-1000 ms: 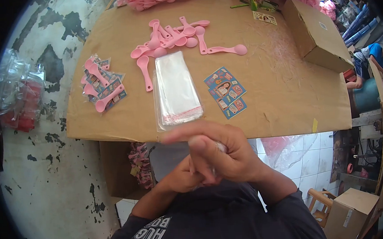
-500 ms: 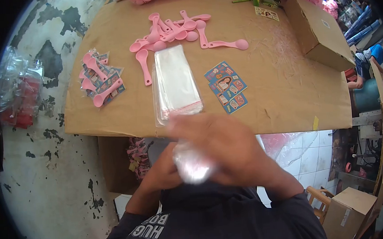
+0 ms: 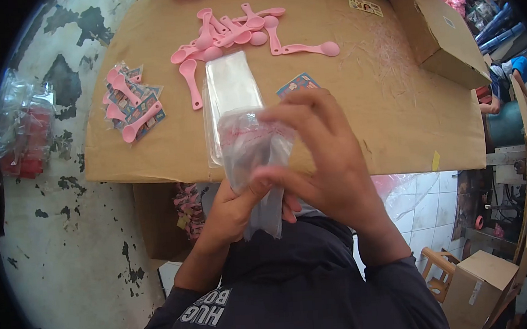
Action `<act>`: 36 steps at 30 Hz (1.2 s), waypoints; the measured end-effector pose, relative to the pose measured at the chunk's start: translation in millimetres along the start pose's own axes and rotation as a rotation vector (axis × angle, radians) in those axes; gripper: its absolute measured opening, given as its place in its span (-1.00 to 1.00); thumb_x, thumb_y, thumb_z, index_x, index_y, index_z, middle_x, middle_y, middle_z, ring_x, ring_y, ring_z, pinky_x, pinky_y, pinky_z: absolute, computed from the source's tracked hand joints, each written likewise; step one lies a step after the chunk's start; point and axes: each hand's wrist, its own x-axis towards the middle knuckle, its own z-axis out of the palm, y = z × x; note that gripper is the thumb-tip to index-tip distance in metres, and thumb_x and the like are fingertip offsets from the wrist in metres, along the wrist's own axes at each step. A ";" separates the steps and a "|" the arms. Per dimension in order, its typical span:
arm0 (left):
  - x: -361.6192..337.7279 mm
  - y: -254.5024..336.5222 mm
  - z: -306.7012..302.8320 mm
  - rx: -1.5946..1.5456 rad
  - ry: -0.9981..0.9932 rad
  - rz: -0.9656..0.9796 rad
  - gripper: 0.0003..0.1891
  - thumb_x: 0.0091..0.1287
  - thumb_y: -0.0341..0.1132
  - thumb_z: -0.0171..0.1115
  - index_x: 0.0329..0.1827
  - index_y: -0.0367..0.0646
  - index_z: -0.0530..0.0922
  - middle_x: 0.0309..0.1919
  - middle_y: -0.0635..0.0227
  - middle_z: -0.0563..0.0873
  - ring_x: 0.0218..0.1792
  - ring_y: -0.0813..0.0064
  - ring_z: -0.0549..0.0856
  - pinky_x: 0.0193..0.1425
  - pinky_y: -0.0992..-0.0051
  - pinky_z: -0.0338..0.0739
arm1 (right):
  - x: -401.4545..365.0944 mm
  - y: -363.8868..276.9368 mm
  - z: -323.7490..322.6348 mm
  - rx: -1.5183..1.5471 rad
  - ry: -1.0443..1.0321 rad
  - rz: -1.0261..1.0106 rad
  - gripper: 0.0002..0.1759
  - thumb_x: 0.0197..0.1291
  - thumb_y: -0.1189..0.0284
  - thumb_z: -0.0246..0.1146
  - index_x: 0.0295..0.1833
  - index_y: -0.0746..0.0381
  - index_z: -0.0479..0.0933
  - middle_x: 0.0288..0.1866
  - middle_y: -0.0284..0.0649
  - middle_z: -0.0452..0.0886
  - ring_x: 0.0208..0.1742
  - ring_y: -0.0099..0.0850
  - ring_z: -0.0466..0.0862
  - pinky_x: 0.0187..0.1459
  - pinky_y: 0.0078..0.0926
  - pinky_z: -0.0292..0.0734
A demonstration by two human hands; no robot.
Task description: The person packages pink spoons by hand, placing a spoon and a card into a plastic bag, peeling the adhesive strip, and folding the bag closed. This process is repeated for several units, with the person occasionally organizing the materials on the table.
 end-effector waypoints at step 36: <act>1.3 -19.2 -12.9 0.058 0.106 0.202 -0.73 0.68 -0.23 0.15 0.10 -0.33 0.57 -0.29 0.24 0.74 -0.34 0.48 0.75 -0.23 0.46 0.70 | -2.9 -4.3 -3.7 0.092 -0.165 -0.100 -0.75 0.01 0.63 0.49 -0.16 0.24 0.67 -0.17 -0.21 0.73 -0.18 -0.24 0.71 -0.19 -0.34 0.62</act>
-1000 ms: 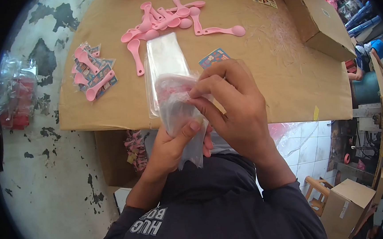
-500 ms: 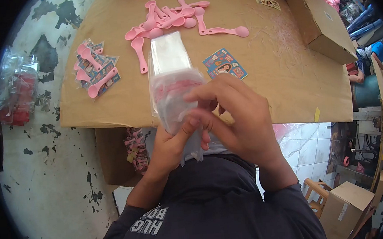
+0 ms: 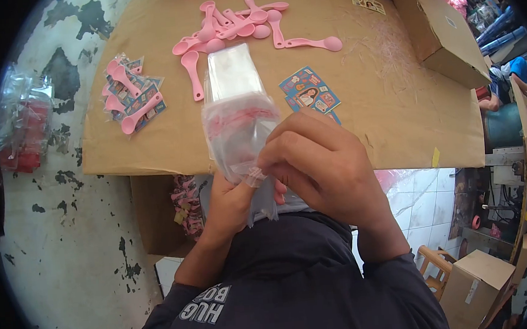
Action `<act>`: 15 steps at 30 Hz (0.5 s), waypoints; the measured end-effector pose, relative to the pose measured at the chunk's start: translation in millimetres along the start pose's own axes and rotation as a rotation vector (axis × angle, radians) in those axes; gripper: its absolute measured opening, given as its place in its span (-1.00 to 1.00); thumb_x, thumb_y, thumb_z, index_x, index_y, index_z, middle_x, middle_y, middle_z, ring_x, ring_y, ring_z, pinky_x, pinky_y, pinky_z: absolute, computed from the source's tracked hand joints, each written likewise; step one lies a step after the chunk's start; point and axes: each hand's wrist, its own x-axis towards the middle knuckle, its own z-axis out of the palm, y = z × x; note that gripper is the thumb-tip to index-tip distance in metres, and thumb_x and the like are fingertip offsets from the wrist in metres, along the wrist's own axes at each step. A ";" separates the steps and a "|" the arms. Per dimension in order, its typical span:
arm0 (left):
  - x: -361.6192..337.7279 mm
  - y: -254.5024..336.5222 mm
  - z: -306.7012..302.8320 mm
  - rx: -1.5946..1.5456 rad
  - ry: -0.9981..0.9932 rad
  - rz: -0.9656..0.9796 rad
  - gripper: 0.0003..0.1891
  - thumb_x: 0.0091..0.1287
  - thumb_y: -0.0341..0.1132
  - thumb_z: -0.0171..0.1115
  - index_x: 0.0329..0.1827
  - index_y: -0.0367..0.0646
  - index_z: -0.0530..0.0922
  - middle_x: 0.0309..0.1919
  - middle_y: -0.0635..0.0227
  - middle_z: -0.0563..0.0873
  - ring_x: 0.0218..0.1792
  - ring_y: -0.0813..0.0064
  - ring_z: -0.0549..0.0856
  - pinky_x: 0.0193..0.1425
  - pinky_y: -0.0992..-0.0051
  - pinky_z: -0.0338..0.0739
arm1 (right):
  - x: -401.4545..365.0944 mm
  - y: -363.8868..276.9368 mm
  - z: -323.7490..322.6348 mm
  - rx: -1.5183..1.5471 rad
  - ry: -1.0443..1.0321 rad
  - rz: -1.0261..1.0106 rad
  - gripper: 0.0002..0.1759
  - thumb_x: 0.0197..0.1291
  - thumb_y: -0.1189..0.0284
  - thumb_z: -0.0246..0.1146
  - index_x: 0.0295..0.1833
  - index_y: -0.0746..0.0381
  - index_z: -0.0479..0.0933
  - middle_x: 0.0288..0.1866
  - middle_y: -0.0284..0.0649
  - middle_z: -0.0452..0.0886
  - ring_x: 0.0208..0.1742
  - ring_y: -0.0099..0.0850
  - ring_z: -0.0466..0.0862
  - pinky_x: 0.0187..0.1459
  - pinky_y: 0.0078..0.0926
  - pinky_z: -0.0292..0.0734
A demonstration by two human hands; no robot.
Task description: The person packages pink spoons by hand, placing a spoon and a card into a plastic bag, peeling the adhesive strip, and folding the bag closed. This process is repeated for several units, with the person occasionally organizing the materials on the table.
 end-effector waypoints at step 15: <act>-1.8 -2.1 -1.4 0.070 -0.022 0.070 -0.69 0.71 -0.22 0.08 0.21 -0.35 0.52 -0.23 0.22 0.74 -0.29 0.47 0.76 -0.19 0.43 0.73 | -11.7 8.8 10.0 0.025 0.041 -0.079 -0.72 0.07 0.76 0.39 -0.12 0.28 0.55 -0.14 -0.12 0.77 -0.19 -0.16 0.76 -0.17 -0.28 0.66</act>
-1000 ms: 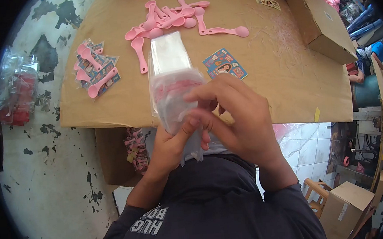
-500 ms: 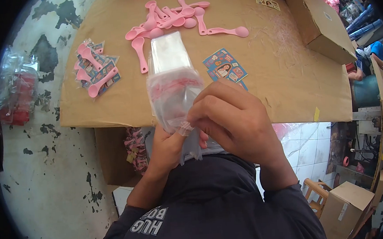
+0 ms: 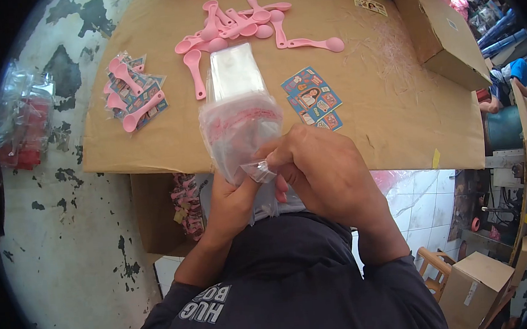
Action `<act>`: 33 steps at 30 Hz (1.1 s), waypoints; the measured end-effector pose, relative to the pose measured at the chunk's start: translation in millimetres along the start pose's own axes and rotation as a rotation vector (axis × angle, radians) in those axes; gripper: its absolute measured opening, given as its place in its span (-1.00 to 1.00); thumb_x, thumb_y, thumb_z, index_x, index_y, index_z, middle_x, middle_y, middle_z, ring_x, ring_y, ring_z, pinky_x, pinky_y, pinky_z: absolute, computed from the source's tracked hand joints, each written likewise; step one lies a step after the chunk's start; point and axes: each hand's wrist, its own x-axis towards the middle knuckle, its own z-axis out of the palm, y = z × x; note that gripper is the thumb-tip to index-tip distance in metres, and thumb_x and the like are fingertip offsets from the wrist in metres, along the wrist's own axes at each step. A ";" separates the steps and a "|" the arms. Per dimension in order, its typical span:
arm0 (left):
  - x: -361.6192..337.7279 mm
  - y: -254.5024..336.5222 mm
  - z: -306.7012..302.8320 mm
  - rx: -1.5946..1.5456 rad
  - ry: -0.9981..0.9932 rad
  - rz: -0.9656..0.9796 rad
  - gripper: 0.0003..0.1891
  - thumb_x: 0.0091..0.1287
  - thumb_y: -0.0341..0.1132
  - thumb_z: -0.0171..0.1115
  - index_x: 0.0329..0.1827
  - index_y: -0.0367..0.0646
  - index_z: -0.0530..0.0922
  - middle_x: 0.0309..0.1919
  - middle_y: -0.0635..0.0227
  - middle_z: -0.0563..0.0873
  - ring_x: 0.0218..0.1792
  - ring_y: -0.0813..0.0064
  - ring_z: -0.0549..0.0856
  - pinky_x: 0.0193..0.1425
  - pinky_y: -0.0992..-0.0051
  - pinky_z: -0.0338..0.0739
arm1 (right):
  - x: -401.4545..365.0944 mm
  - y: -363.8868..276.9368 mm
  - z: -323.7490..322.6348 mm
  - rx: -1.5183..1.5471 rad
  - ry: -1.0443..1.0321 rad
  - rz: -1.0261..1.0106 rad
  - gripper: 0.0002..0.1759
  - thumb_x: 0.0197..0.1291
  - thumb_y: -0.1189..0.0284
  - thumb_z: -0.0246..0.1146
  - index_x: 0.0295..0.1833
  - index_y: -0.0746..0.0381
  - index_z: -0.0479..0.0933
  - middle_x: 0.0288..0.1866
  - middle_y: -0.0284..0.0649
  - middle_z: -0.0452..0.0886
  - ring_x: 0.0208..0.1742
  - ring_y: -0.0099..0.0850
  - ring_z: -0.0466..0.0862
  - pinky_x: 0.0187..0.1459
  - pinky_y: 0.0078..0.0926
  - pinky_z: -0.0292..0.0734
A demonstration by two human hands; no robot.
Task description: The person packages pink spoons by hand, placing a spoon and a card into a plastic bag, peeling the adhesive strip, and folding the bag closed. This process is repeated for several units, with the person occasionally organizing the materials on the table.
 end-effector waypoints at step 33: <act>5.5 2.4 5.0 -0.061 -0.050 -0.148 -0.72 0.65 -0.20 0.21 0.09 -0.31 0.55 -0.33 0.24 0.72 -0.34 0.47 0.74 -0.22 0.43 0.70 | 4.8 -0.7 -7.1 0.172 0.032 0.373 -0.86 0.33 0.66 0.37 -0.02 0.35 0.70 -0.12 -0.19 0.78 -0.21 -0.42 0.81 -0.20 -0.48 0.67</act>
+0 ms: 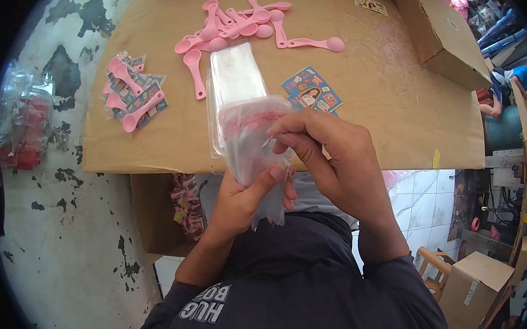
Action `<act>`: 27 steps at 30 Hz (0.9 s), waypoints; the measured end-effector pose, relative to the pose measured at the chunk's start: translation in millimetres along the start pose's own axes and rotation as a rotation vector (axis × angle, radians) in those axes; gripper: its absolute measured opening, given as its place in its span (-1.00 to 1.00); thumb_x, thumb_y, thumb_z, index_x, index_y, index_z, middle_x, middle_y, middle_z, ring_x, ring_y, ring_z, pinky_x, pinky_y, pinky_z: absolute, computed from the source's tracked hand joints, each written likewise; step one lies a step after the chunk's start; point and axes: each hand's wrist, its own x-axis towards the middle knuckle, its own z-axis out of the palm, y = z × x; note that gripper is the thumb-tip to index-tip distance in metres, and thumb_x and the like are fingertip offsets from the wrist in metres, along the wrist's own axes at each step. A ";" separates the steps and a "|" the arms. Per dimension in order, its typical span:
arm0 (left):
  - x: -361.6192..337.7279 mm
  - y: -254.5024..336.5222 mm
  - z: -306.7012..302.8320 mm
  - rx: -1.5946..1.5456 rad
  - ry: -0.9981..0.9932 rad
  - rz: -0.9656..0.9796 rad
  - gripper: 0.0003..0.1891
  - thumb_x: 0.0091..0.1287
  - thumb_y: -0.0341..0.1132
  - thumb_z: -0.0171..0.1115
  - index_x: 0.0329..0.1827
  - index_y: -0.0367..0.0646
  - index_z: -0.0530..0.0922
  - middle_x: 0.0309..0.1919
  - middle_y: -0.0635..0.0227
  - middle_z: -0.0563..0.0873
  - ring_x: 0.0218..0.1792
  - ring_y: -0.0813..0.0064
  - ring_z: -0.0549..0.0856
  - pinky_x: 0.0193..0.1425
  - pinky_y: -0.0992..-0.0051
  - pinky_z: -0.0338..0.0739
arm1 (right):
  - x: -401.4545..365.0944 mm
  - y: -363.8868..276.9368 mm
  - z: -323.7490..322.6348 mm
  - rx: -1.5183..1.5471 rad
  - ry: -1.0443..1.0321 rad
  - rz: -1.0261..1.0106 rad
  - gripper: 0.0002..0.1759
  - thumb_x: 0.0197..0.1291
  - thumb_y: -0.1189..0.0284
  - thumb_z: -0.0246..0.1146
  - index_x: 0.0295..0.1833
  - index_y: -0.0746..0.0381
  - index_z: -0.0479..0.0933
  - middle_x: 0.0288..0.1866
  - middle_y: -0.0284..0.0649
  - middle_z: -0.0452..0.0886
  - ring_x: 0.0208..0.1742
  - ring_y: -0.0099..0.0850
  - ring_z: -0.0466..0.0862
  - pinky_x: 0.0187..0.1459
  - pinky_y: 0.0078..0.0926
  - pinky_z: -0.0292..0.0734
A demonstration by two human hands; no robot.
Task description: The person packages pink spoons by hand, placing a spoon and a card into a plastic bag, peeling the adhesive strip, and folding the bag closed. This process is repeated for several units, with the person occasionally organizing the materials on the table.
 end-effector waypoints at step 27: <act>-3.0 -2.7 -5.4 -0.050 0.002 -0.005 -0.78 0.67 -0.31 0.16 0.15 -0.31 0.56 -0.26 0.22 0.74 -0.30 0.45 0.75 -0.20 0.43 0.70 | 3.7 -13.3 -6.8 -0.202 -0.086 -0.189 -0.76 0.01 0.63 0.52 -0.21 0.21 0.65 -0.21 -0.24 0.62 -0.21 -0.29 0.73 -0.19 -0.36 0.63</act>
